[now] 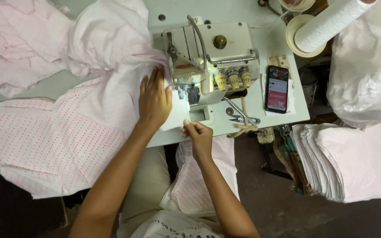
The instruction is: Sewing together pieces of pink dotted fabric using an industrial overlock machine
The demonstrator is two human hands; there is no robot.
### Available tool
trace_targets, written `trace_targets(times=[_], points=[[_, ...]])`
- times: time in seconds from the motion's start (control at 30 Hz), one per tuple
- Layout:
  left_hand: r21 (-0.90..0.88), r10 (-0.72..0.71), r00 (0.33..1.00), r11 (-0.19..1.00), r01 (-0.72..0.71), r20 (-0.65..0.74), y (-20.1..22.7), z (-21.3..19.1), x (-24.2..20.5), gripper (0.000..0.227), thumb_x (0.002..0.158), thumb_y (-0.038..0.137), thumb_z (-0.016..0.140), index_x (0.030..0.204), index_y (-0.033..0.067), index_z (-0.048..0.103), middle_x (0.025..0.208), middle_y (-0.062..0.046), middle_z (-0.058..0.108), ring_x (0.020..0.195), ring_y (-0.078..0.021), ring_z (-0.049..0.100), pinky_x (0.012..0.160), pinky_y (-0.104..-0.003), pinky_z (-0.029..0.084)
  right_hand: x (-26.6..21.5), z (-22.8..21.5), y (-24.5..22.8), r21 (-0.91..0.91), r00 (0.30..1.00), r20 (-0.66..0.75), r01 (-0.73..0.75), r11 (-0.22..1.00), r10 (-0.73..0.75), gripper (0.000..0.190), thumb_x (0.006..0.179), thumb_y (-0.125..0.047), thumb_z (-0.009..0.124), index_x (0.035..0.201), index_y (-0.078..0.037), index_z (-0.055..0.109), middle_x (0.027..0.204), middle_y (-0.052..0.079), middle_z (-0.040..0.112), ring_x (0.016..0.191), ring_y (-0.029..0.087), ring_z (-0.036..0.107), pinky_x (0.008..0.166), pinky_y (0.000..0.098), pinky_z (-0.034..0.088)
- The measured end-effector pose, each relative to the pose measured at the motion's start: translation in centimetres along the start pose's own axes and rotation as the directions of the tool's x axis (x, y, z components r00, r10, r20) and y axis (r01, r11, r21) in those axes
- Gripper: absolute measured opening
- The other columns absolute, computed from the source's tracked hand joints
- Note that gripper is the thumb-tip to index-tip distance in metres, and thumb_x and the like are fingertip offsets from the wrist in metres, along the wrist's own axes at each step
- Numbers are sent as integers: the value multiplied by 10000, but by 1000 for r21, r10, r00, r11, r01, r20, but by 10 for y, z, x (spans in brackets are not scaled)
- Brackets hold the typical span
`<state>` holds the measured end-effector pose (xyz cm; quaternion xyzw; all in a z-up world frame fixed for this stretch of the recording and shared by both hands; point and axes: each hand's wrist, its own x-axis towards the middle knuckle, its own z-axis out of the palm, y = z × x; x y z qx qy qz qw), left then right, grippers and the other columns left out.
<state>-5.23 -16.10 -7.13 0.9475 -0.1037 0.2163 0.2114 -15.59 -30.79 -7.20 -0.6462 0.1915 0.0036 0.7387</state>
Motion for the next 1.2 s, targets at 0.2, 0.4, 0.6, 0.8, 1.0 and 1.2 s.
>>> trace_targets(times=[0.2, 0.4, 0.6, 0.8, 1.0, 1.2], points=[[18, -4, 1000, 1000, 4, 11, -38, 16, 38, 620, 1032, 297, 586, 1532, -25, 412, 1504, -221, 532, 1415, -300, 499, 1178, -479, 323, 24, 17, -10, 70, 1000, 3, 18, 997, -18, 299, 929, -200, 748, 707, 0, 733, 498, 94, 589, 455, 125, 550, 475, 243, 475], [-82, -166, 986, 983, 166, 5, -56, 4, 50, 601, 1021, 229, 619, 1529, 9, 387, 1491, -231, 506, 1408, -358, 478, 1178, -496, 317, 15, 8, -9, 29, 1000, -13, -4, 1000, 5, 326, 944, -206, 755, 696, 4, 729, 497, 93, 583, 442, 119, 517, 445, 243, 447], [-329, -517, 809, 843, 425, -280, -111, 5, -2, 322, 1006, 279, 711, 1230, 209, 490, 1327, 24, 466, 986, -314, 722, 870, -466, 609, 28, -23, 3, -105, 998, -68, 3, 994, -10, 352, 986, -285, 698, 786, 1, 744, 555, 78, 601, 492, 106, 542, 486, 220, 439], [-476, -492, 659, 456, 752, 569, -182, 12, -15, 431, 784, 290, 909, 911, -65, 701, 644, -134, 596, 456, -235, 625, 377, -334, 529, 42, -33, 38, -473, 926, 47, 351, 808, -374, 355, 1014, -255, 698, 733, -42, 743, 581, 122, 660, 530, 181, 574, 524, 343, 462], [-106, -30, 960, 994, 0, -279, -119, -149, 123, 189, 928, -10, 794, 1078, -23, 680, 1078, -171, 456, 916, -361, 561, 774, -446, 471, 39, -27, 40, -506, 773, 120, 587, 632, -623, 414, 988, -163, 666, 596, -93, 555, 563, -38, 489, 535, 72, 394, 505, 264, 279], [162, -112, 993, 981, 104, 37, -142, -92, 141, 1012, 947, -14, 835, 1705, 98, 173, 1670, -206, -66, 1555, -516, 97, 1182, -734, 301, 39, -24, 36, -465, 750, 149, 629, 623, -645, 429, 990, -128, 657, 594, -82, 499, 580, -12, 503, 549, 89, 410, 512, 267, 287]])
